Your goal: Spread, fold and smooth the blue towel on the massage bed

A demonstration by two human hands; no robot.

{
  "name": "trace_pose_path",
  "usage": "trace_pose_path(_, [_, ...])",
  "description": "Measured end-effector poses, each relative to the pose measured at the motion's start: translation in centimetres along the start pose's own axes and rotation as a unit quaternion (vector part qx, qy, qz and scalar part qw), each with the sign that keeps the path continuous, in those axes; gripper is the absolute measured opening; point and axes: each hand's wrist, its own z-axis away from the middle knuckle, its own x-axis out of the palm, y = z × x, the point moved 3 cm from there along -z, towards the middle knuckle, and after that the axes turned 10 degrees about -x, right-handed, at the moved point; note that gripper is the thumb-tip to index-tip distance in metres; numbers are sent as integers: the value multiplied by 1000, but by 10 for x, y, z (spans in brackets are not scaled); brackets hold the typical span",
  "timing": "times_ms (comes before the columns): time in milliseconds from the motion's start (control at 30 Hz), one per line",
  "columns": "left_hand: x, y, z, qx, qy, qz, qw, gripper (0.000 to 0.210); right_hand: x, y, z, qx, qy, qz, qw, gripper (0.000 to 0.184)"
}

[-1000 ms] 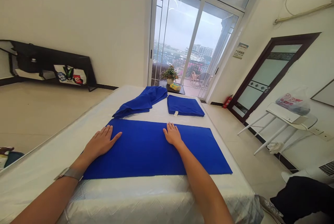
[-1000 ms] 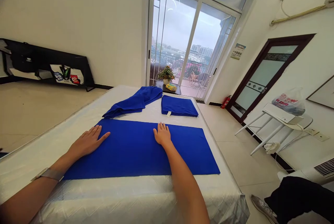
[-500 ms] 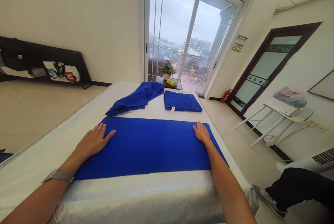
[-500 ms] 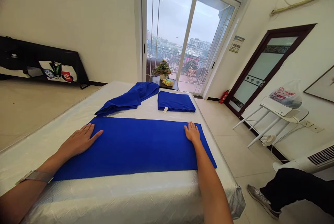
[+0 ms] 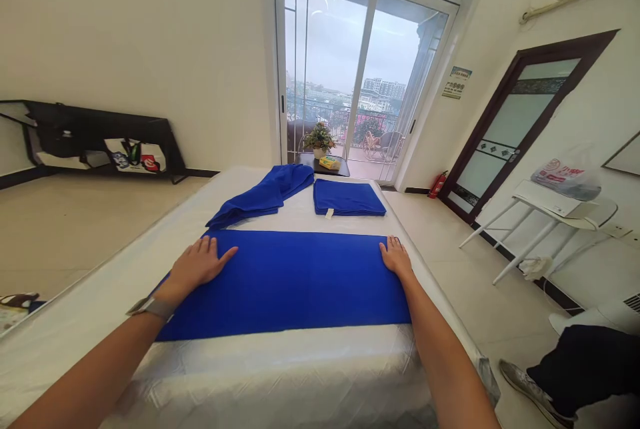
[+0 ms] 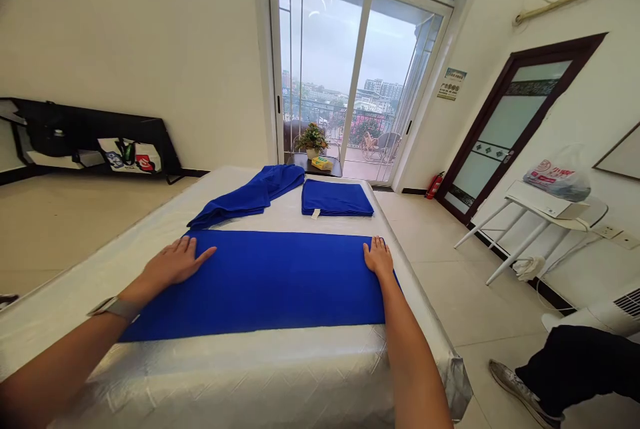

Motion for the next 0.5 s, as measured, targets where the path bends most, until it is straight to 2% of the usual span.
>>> trace_pose_path(67, [-8, 46, -3, 55, -17, 12, 998, 99, 0, 1, 0, 1, 2, 2, 1000, 72])
trace_pose_path(167, [-14, 129, 0, 190, -61, 73, 977, 88, 0, 2, 0, 3, 4, 3, 1000, 72])
trace_pose_path(267, [-10, 189, 3, 246, -76, 106, 961, 82, 0, 2, 1, 8, 9, 0, 1000, 72])
trace_pose_path(300, [-7, 200, 2, 249, -75, 113, 959, 81, -1, 3, 1, 10, 10, -2, 1000, 72])
trace_pose_path(367, [0, 207, -2, 239, -74, 123, 960, 80, -1, 3, 1, 12, 9, -5, 1000, 71])
trace_pose_path(433, [6, 196, -8, 220, -75, 123, 965, 79, -1, 3, 1, 13, 4, -7, 1000, 71])
trace_pose_path(500, [10, 171, -17, 196, -80, 115, 971, 78, -1, 3, 1, 12, 3, -5, 1000, 71])
